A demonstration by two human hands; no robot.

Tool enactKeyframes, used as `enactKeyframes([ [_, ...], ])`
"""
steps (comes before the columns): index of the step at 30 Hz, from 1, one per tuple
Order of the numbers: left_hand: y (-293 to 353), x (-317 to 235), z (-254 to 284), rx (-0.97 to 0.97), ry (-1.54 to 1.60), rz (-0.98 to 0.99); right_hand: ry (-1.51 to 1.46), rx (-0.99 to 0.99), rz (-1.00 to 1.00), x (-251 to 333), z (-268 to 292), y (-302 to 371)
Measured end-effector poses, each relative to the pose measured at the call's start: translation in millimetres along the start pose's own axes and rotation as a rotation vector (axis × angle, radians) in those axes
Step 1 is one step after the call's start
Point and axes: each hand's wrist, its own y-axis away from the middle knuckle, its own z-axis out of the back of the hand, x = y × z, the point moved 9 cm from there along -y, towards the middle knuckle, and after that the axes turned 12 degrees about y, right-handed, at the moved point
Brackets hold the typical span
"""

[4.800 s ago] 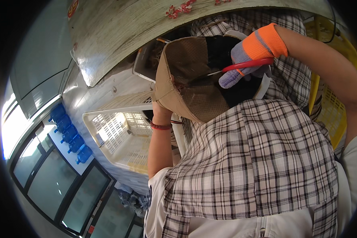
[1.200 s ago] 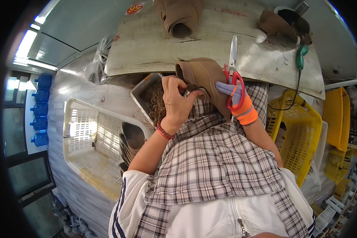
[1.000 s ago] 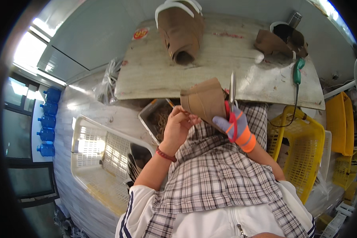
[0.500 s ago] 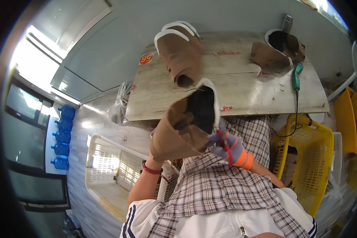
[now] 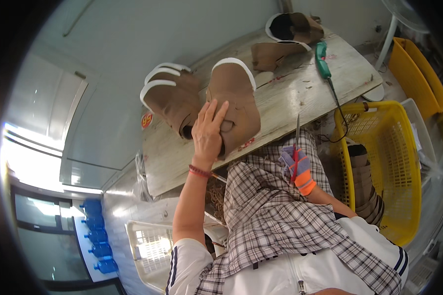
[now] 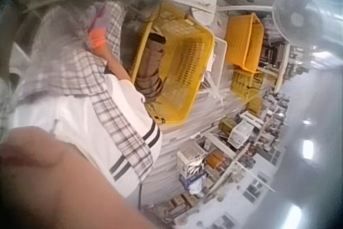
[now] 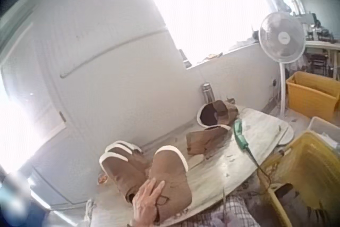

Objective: The person uses red-handled scissors to trim excess material from the inner lining of several brown shoe uppers. They repeatedly pick up each upper, cut along the edges, and place the finished pieces into a yellow basket. A green heat gun is visible on the table but not used.

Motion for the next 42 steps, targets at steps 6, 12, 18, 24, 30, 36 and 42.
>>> enactKeyframes([
  [6,-84.3,65.0,-43.3,-0.089,-0.376,0.094,-0.009,0.002,0.058,0.0,-4.9,1.5],
  [12,-166.2,45.1,-125.7,0.011,0.217,0.129,-0.021,0.014,0.036,12.0,-16.6,14.1],
  [18,-208.9,65.1,-170.9,0.159,0.122,0.188,-0.122,0.057,0.002,4.6,-32.1,22.9],
  [24,-165.8,-13.3,-151.3,0.522,0.029,-0.247,-0.058,0.099,0.006,14.3,-30.6,21.8],
  [30,-46.9,-76.5,-18.6,0.525,0.244,-0.519,0.011,-0.018,0.057,53.8,24.2,34.4],
  [36,82.7,-102.9,33.8,0.815,0.412,-0.341,0.506,0.225,0.215,90.7,-11.0,22.8],
  [42,140.9,-89.6,35.6,0.59,0.527,-0.029,1.616,0.521,0.525,55.0,-39.8,34.8],
])
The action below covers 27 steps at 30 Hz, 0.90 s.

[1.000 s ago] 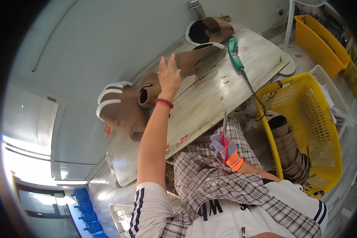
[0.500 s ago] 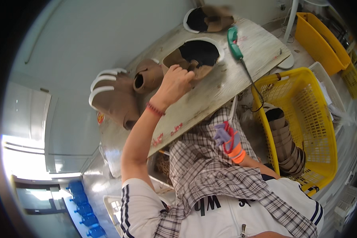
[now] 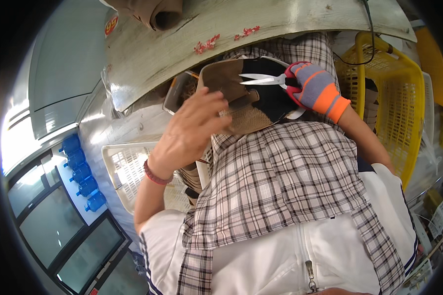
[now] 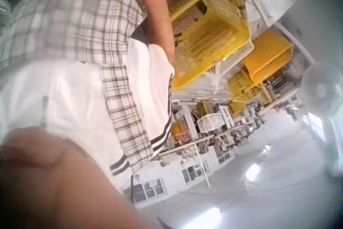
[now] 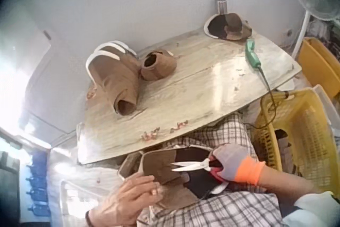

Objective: The person uses red-handled scissors to trim excess material from the inner lining of several brown shoe uppers. They repeatedly pick up each upper, cut along the edges, and place the finished pieces into a yellow basket. A green heat gun is visible on the table but not used.

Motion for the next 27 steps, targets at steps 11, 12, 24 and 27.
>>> enactKeyframes([
  [11,115.8,164.6,-138.7,-0.915,1.062,0.687,0.248,-0.042,0.095,-1.8,-3.3,4.5],
  [12,104.7,164.6,-132.0,-0.849,0.873,0.683,0.26,-0.02,0.095,-1.8,-4.7,1.5],
  [24,123.1,209.5,-168.7,-0.486,-0.252,0.449,0.299,0.027,0.224,6.2,-27.3,-31.0],
  [27,108.6,222.8,-171.9,-0.676,0.364,0.606,0.282,-0.018,0.201,1.4,-31.4,-31.5],
])
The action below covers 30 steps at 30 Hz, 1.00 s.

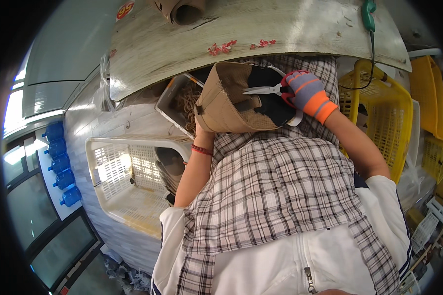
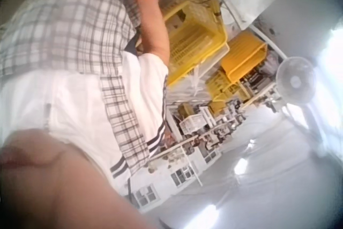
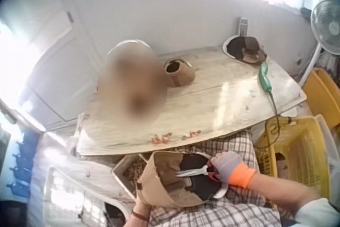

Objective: The person uses red-handled scissors to trim excess material from the inner lining of several brown shoe uppers. They repeatedly pick up each upper, cut along the edges, and place the finished pieces into a yellow basket. A green heat gun is visible on the table but not used.

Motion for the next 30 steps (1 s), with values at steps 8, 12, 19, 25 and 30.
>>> enactKeyframes([
  [8,-10.9,-48.4,13.0,-0.081,0.312,-0.116,0.007,0.046,-0.096,-14.0,13.2,6.2],
  [12,-21.4,-55.5,10.2,-0.17,0.729,0.127,0.038,0.041,0.044,-6.2,16.7,-1.3],
  [19,-27.3,-46.9,12.2,-0.215,0.854,0.329,0.069,0.078,0.119,9.2,13.9,-22.0],
  [25,-27.4,-38.1,11.2,-0.194,0.876,0.336,0.051,0.028,0.112,7.6,-1.4,-24.9],
  [30,-27.6,-35.9,14.7,-0.219,0.816,0.274,-0.011,0.227,-0.097,-13.3,-14.2,-17.9],
])
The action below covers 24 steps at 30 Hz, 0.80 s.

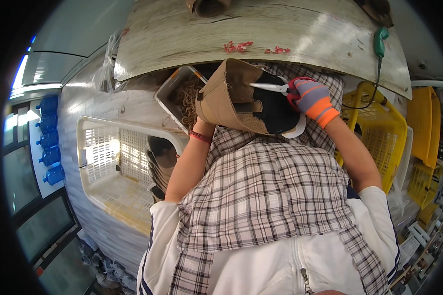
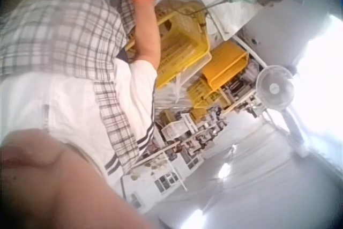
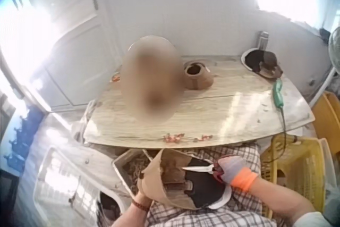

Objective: The person uses red-handled scissors to trim excess material from the inner lining of several brown shoe uppers. They repeatedly pick up each upper, cut along the edges, and place the finished pieces into a yellow basket. A green heat gun is visible on the table but not used.

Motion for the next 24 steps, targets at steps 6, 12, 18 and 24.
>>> enactKeyframes([
  [6,5.2,1.7,7.2,-0.043,-0.029,-0.108,0.113,-0.286,0.069,13.9,65.3,6.8],
  [12,-0.9,5.3,12.7,-0.041,-0.099,-0.168,0.359,-0.216,0.194,61.1,64.2,-13.7],
  [18,-1.0,9.4,22.4,-0.065,-0.156,-0.218,0.295,-0.124,0.253,58.9,52.0,-24.6],
  [24,-5.7,16.0,28.3,-0.072,-0.207,-0.259,0.267,-0.158,0.28,55.5,41.9,-21.8],
])
